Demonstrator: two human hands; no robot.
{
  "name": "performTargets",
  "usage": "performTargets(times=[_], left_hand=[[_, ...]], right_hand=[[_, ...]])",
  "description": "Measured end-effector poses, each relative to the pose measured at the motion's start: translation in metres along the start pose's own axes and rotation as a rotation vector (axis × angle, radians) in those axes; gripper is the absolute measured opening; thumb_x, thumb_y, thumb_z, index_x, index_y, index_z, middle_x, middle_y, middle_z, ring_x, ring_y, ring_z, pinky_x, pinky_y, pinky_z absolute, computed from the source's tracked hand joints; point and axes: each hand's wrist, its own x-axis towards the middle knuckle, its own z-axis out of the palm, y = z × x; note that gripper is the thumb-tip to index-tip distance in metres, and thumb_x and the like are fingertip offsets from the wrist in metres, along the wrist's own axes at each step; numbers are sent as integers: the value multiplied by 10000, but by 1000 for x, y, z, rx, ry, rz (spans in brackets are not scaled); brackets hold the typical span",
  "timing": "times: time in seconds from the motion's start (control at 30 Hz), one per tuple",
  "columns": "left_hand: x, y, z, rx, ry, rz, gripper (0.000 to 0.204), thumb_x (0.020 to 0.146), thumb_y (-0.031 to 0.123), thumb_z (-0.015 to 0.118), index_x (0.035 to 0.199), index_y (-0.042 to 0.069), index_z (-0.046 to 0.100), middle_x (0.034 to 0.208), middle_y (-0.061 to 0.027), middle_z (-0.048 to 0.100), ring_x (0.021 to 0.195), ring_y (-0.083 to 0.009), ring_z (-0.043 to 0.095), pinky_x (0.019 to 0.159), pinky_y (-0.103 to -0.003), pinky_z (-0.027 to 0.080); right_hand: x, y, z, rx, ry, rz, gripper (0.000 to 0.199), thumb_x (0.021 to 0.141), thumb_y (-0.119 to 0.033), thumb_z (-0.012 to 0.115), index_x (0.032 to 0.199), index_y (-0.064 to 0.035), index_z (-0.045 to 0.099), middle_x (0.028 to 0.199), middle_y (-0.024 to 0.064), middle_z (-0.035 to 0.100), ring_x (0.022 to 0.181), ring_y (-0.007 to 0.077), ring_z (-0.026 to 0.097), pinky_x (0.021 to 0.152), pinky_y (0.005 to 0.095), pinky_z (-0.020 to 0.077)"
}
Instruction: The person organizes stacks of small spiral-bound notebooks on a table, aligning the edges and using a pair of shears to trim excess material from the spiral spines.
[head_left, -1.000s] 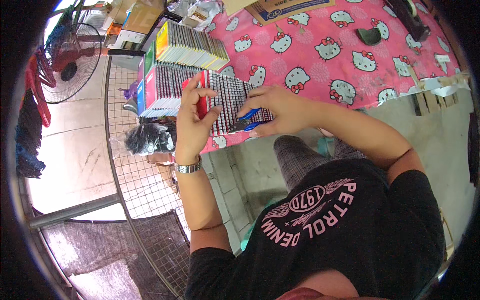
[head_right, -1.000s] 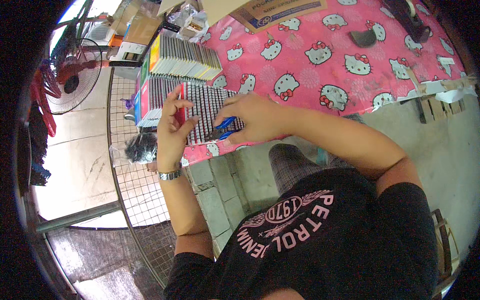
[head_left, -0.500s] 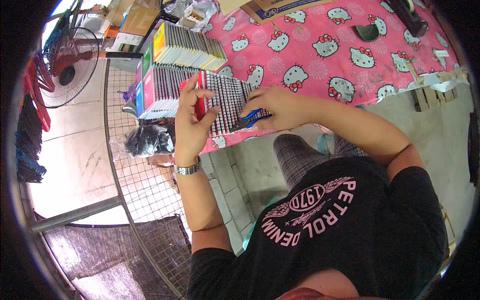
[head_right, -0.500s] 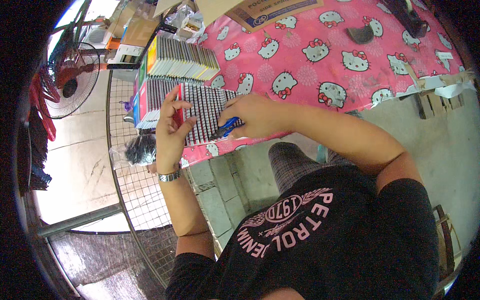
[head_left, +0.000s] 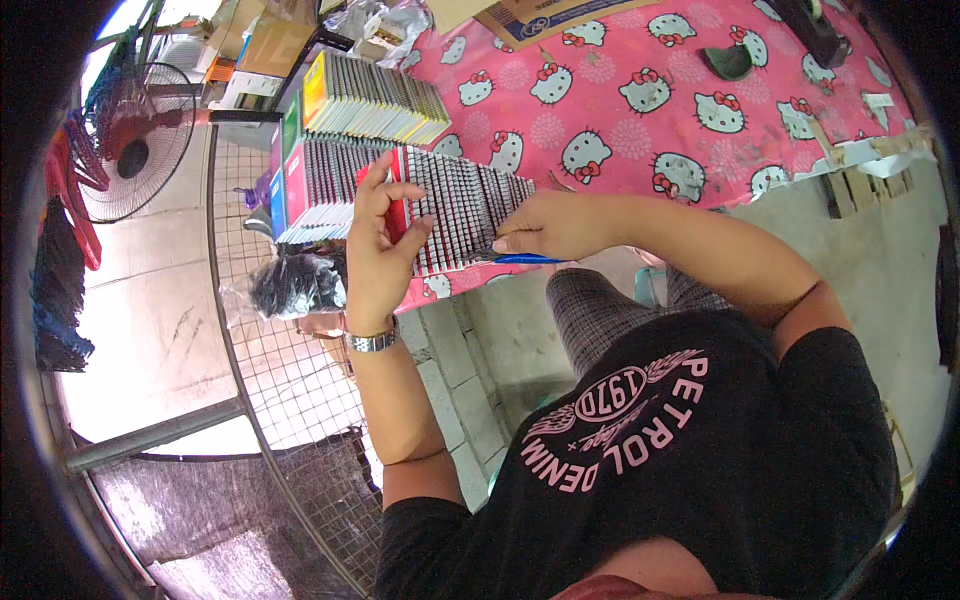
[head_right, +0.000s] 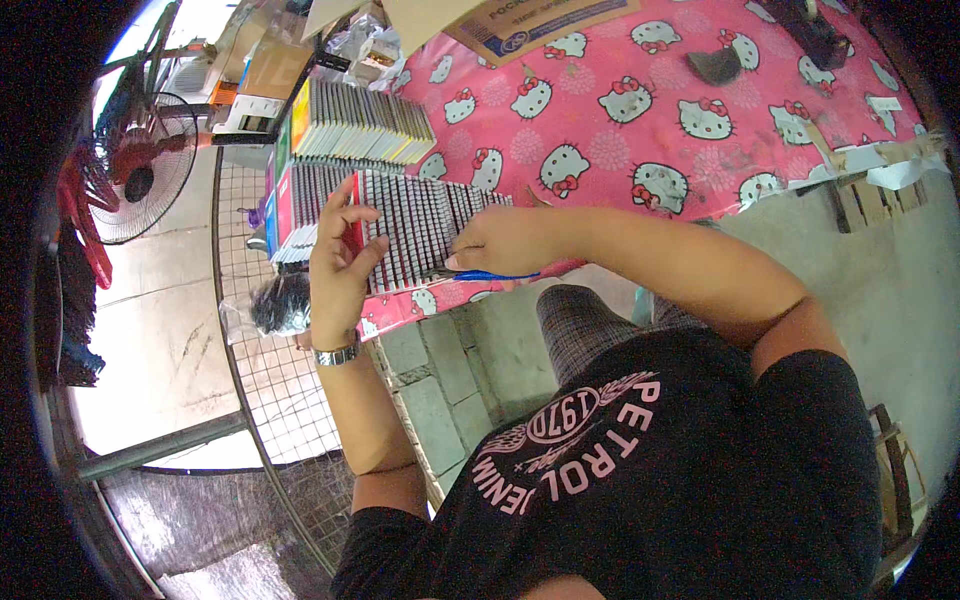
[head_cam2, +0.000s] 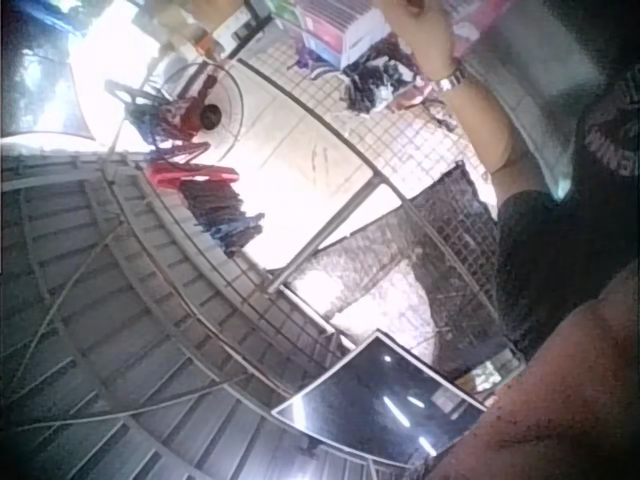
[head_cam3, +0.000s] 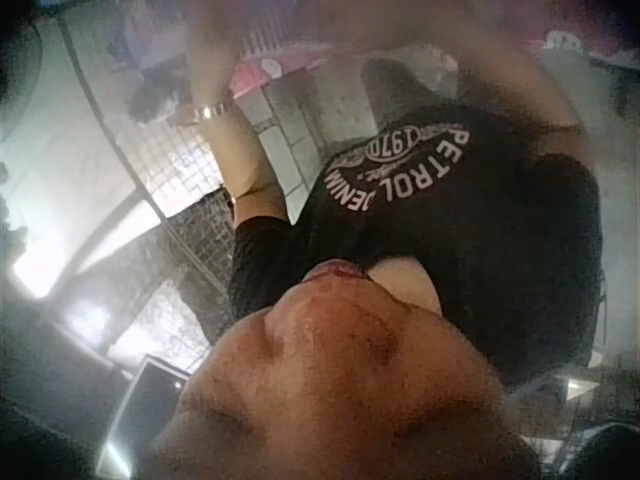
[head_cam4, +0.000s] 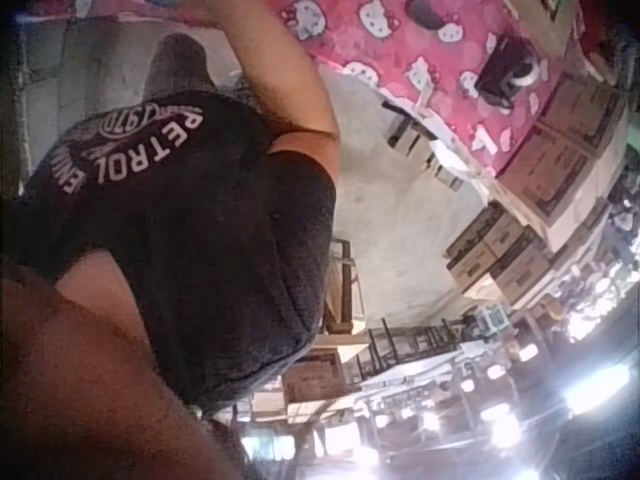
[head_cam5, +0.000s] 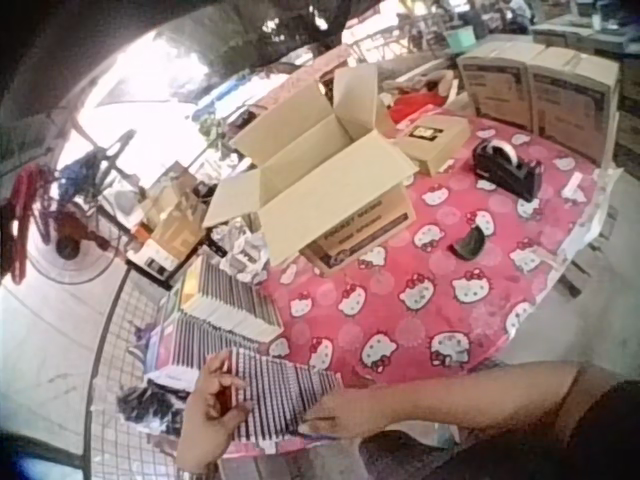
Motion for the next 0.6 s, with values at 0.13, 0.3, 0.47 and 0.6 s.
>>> performTargets(times=[0.13, 0.3, 0.47, 0.6], left_hand=[[0, 0, 1, -16, 3, 4, 340, 710, -85, 651, 1011, 64, 599, 1474, -121, 379, 1341, -230, 371, 1086, -334, 268], [-1, -1, 0, -25, 0, -7, 329, 714, -85, 650, 1003, 64, 603, 1476, -132, 374, 1358, -251, 353, 1096, -346, 266], [3, -1, 0, -3, -6, 9, 295, 721, -50, 676, 986, 66, 619, 1464, -153, 388, 1378, -288, 334, 1105, -366, 276], [1, -5, -1, -35, -2, 6, 306, 719, -64, 661, 992, 63, 610, 1470, -148, 376, 1373, -275, 337, 1107, -364, 263]], right_hand=[[-3, 19, 11, -92, 290, -285, 314, 863, -317, 619, 1005, -39, 659, 844, 165, 633, 840, 330, 635, 774, 414, 489], [-1, 17, 7, -107, 186, -184, 319, 853, -316, 624, 1016, -44, 659, 859, 158, 645, 845, 325, 638, 786, 413, 493], [-1, 33, 12, -47, 221, -270, 342, 824, -323, 652, 1034, -54, 661, 905, 153, 650, 881, 325, 636, 791, 412, 493], [-3, 35, 10, -202, 317, -328, 356, 854, -353, 621, 1043, -55, 664, 894, 164, 656, 878, 332, 636, 795, 420, 491]])
